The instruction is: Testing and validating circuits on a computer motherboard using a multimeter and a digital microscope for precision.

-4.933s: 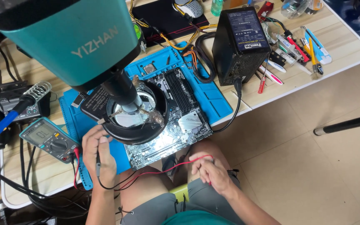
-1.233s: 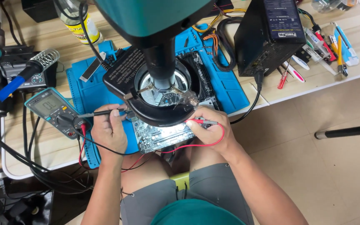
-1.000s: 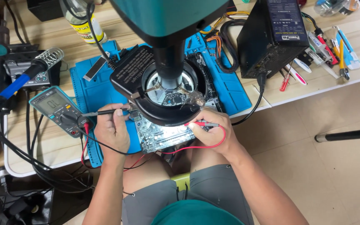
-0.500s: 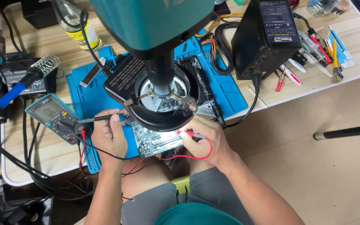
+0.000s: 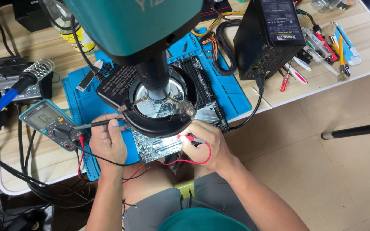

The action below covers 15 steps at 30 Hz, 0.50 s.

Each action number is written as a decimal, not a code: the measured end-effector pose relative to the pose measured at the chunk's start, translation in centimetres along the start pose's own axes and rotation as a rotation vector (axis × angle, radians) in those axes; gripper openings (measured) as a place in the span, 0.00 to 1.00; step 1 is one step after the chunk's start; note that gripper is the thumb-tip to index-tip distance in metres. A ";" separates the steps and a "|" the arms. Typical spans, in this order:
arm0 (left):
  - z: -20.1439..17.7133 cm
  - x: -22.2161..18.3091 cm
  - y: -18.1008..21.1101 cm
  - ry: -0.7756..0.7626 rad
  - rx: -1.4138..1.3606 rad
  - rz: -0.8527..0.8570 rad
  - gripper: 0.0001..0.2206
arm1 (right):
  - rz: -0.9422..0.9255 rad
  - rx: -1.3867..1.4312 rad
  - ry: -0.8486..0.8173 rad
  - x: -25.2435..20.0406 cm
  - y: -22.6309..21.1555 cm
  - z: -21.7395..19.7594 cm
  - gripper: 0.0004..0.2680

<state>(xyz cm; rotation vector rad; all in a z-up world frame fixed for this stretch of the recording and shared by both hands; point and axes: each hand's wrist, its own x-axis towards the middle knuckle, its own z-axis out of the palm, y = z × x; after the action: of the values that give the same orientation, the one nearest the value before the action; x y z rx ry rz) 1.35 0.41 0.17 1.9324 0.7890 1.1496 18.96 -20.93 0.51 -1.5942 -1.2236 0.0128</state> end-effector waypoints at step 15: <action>-0.1 0.1 0.4 -0.015 0.024 0.017 0.09 | -0.048 -0.086 0.010 0.6 -1.6 -0.4 0.02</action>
<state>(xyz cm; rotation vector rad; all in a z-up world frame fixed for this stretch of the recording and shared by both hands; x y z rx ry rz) 1.33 0.36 0.58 1.9689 0.7827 1.1389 18.32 -20.96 2.16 -1.6369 -1.2688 -0.0789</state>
